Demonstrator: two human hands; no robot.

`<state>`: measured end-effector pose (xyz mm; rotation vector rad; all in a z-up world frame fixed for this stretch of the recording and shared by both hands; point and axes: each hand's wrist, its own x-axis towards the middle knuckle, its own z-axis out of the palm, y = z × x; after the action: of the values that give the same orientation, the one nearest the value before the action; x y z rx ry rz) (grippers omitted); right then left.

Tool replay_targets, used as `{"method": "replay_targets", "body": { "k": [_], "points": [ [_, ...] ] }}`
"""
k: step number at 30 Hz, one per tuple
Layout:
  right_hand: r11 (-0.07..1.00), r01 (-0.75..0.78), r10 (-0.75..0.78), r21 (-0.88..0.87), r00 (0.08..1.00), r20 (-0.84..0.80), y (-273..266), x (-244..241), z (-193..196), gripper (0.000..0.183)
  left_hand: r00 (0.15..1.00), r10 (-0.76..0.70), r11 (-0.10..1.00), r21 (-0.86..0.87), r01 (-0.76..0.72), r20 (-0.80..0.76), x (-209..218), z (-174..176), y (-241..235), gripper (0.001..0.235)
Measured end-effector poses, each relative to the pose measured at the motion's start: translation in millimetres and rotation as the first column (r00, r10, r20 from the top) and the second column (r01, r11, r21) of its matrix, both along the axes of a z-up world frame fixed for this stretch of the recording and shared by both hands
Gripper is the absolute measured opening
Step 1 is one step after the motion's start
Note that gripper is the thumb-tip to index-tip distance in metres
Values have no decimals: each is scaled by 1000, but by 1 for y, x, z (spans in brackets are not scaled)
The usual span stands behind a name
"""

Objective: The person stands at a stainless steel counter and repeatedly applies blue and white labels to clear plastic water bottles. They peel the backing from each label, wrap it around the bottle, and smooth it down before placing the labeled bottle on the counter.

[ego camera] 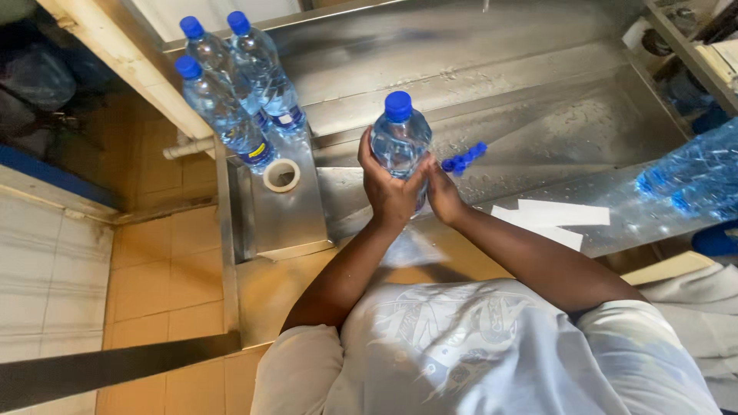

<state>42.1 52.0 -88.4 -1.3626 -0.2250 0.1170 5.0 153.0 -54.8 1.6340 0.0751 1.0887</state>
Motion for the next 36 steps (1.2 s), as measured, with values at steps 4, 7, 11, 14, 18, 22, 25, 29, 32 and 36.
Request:
{"method": "replay_targets", "body": {
  "k": [4,7,11,14,18,22,25,29,32,36],
  "points": [
    [841,-233,434,-487,830,351,39,27,-3,107,995,-84,996,28,83,61,22,6,68,123],
    [749,30,321,-662,858,401,105,29,12,128,999,47,950,308,-46,2,32,19,116,133],
    [890,-2,239,-455,853,465,165,37,37,81,978,-4,936,343,77,-210,35,37,169,125],
    [898,-2,166,-440,927,335,191,36,37,87,981,90,889,457,-3,-169,23,43,203,101],
    [936,-53,166,-349,939,302,214,37,34,97,919,392,908,179,-379,-43,5,23,249,94],
    [912,39,162,-409,881,444,225,40,36,95,964,263,965,-9,-264,-28,0,-6,253,70],
    [901,81,152,-425,860,486,230,34,52,97,985,-135,960,-260,104,-104,-7,-14,267,93],
    [889,107,115,-445,889,443,234,23,73,101,968,-213,941,-293,167,-130,-16,9,247,97],
    [889,70,128,-453,911,392,231,21,73,105,993,21,997,-66,-29,-113,-6,-2,249,79],
    [806,-149,359,-573,893,272,208,28,67,126,730,680,654,396,-645,67,3,-32,262,50]
  ]
}}
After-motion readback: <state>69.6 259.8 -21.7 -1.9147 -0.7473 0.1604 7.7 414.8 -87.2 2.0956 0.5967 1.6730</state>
